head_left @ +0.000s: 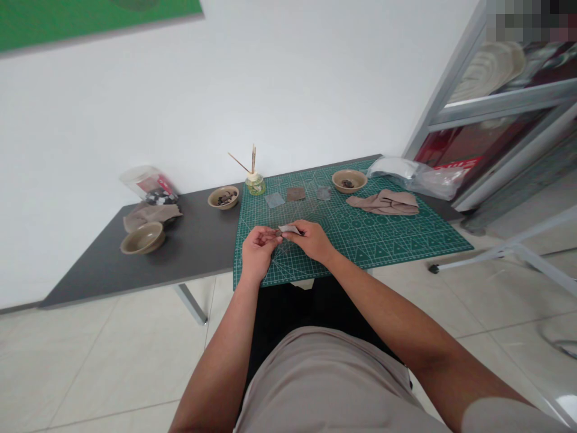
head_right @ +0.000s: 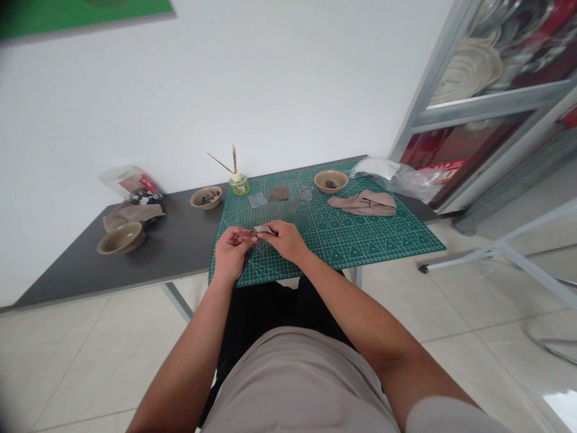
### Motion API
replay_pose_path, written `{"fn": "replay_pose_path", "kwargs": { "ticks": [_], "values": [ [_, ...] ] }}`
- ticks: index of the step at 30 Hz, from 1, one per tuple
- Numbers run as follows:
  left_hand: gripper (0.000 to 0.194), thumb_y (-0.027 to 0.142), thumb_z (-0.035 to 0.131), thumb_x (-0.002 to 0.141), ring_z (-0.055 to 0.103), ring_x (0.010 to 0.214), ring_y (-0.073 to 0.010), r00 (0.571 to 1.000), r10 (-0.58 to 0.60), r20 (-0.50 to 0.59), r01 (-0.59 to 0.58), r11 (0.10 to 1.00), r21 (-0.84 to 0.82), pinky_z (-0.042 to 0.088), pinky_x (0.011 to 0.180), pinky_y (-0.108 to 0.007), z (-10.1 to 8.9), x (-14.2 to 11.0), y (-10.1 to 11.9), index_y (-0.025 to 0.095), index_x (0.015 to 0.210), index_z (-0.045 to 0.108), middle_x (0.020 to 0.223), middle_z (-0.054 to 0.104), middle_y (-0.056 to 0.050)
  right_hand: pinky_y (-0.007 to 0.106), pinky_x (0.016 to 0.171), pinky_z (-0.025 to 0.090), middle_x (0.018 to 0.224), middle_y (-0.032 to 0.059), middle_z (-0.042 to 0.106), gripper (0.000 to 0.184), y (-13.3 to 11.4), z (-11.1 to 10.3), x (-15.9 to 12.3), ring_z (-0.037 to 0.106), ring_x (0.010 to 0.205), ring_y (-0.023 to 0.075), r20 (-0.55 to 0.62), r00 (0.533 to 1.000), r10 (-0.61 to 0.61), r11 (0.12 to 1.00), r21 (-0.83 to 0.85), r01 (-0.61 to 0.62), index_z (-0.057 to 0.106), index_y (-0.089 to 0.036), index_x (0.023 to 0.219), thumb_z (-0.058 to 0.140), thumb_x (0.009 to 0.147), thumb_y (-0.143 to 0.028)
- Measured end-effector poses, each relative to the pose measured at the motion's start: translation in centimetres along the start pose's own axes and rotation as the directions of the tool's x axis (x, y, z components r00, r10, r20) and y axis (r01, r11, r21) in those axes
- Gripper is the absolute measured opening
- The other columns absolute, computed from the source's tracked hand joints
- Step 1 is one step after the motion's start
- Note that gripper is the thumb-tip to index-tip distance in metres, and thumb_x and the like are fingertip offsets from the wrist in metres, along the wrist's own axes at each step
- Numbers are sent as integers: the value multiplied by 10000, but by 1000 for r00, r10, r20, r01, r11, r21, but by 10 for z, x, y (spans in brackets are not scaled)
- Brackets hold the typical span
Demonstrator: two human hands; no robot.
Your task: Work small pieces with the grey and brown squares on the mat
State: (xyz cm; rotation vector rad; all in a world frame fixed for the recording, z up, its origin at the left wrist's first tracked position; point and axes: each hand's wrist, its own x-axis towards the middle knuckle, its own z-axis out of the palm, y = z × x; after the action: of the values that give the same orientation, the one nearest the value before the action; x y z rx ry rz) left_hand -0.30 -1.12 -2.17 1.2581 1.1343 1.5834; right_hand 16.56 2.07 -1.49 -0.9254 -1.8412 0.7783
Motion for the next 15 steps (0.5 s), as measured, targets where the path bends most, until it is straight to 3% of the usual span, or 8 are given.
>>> {"fn": "replay_pose_path", "kwargs": {
  "ticks": [15],
  "values": [
    [273, 183, 828, 601, 637, 660, -114, 1000, -2, 1, 2, 1000, -19, 524, 679, -263, 2, 1, 2, 192, 802, 643, 740, 698, 12, 287, 748, 460, 865, 11, 737, 152, 5, -1, 0, 657, 802, 175, -1, 998, 61, 998, 30, -61, 772, -236, 938, 706, 849, -339]
  ]
}}
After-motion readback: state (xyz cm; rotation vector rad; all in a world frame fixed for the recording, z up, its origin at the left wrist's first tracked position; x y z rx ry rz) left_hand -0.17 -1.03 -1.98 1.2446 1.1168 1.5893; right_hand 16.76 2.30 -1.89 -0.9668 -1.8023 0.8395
